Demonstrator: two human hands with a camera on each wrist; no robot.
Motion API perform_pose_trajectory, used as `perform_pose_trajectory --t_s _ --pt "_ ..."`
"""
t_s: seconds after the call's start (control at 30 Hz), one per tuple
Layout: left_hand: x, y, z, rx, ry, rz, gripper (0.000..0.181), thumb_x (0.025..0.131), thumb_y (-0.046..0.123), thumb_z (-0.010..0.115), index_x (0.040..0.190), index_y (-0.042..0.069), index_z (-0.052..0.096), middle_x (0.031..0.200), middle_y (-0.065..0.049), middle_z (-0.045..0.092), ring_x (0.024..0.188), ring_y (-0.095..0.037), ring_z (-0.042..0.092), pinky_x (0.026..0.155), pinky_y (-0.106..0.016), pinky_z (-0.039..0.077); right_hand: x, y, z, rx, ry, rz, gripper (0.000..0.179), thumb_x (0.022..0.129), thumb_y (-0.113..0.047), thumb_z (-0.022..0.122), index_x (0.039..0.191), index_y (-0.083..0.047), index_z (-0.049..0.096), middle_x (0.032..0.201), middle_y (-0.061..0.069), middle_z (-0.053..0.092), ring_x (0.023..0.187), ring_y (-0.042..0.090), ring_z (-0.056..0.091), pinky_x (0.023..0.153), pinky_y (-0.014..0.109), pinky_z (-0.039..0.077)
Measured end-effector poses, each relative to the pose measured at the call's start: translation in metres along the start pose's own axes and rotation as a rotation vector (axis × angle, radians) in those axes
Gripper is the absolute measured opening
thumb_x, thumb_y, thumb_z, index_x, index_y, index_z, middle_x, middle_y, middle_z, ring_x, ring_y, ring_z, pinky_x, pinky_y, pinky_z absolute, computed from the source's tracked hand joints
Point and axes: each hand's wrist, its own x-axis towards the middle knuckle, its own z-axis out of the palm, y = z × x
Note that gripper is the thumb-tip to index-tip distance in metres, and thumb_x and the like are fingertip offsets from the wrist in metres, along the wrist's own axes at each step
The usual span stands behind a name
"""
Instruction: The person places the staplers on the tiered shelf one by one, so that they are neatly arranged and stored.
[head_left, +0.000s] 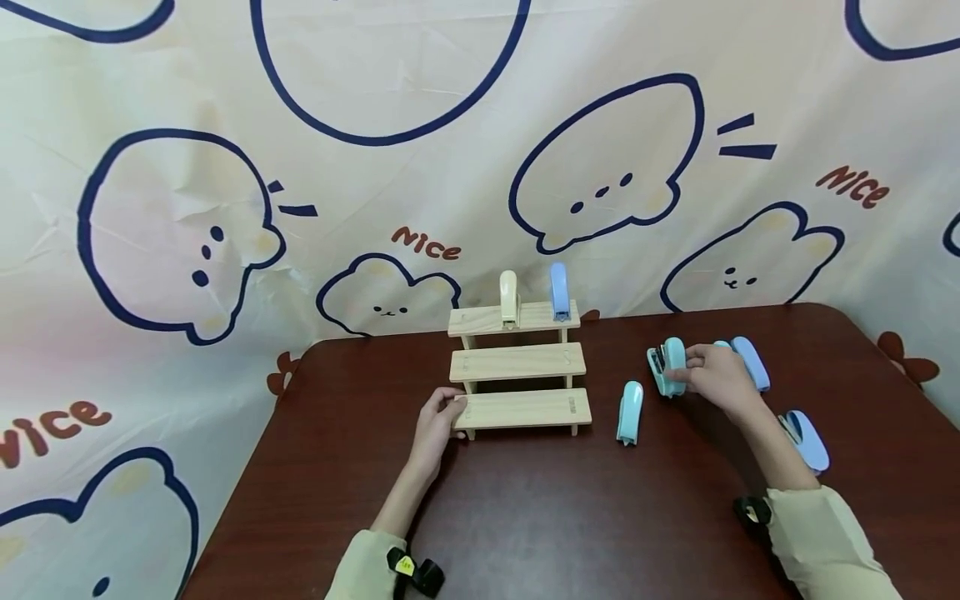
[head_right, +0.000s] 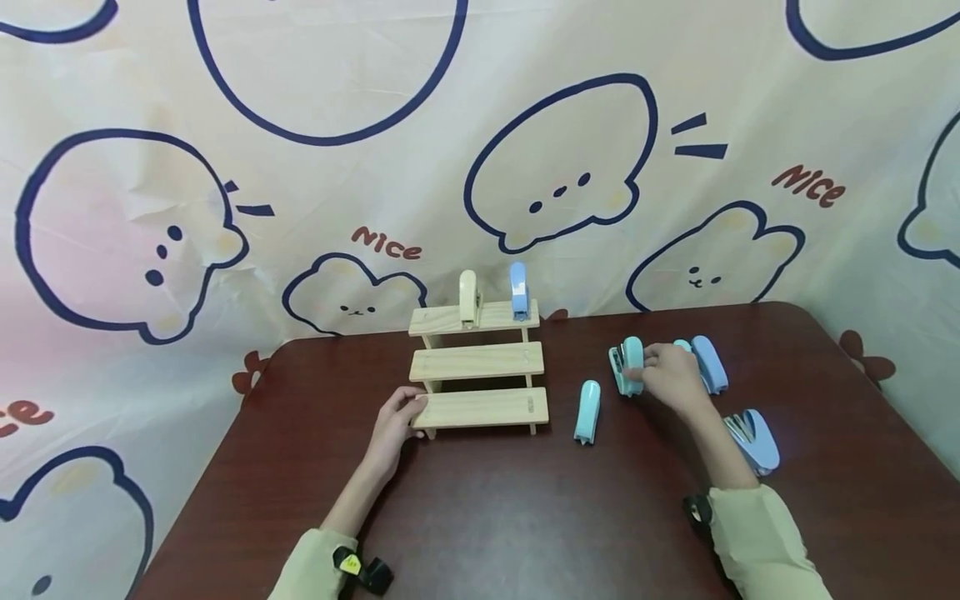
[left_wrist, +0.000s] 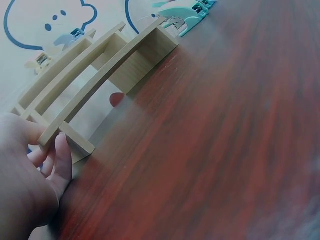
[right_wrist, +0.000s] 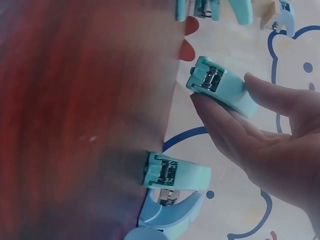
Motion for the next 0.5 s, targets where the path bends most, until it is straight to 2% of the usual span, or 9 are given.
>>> perform_pose_trajectory --t_s 0.07,0.17,0.33,0.4,0.5 --pt "0.0 0.001 0.001 0.001 -0.003 -0.005 0.027 0.105 0.018 0.058 0.121 -0.003 0.062 0.095 -0.004 0.053 0.072 -0.014 0.056 0.06 -0.028 0.052 0.0 -0.002 -0.002 0.039 0.003 0.012 0.048 0.097 -0.019 0.073 0.125 0.017 0.057 0.087 0.022 0.068 0.08 0.026 0.069 0.064 0.027 0.054" --pt "-0.006 0.013 0.002 -0.002 -0.001 -0.016 0.024 0.105 0.014 0.058 0.119 -0.005 0.062 0.094 -0.004 0.054 0.071 -0.014 0.056 0.06 -0.029 0.052 0.001 -0.006 -0.006 0.1 0.001 0.019 0.055 0.099 -0.023 0.072 0.132 0.018 0.054 0.118 0.031 0.068 0.091 0.024 0.074 0.073 0.023 0.057" --pt "-0.016 0.034 0.003 0.017 -0.003 -0.019 0.021 0.104 0.009 0.056 0.117 -0.007 0.061 0.093 -0.007 0.052 0.072 -0.015 0.056 0.063 -0.029 0.053 -0.001 -0.018 -0.013 0.168 0.014 0.031 0.056 0.102 -0.027 0.069 0.135 0.015 0.053 0.127 0.031 0.063 0.097 0.024 0.075 0.084 0.029 0.06" --pt "-0.014 0.031 0.002 0.018 -0.004 -0.026 0.021 0.105 0.009 0.056 0.118 -0.007 0.061 0.093 -0.007 0.052 0.072 -0.015 0.056 0.063 -0.029 0.053 -0.002 -0.022 -0.017 0.187 0.023 0.039 0.058 0.102 -0.029 0.068 0.137 0.015 0.053 0.129 0.031 0.061 0.095 0.021 0.075 0.086 0.031 0.06" --pt "-0.008 0.02 0.003 0.002 -0.007 -0.03 0.023 0.105 0.012 0.057 0.12 -0.005 0.061 0.095 -0.005 0.052 0.072 -0.014 0.056 0.062 -0.027 0.052 -0.001 -0.028 -0.023 0.223 0.036 0.045 0.061 0.102 -0.032 0.066 0.139 0.015 0.051 0.132 0.031 0.059 0.089 0.011 0.073 0.085 0.027 0.059"
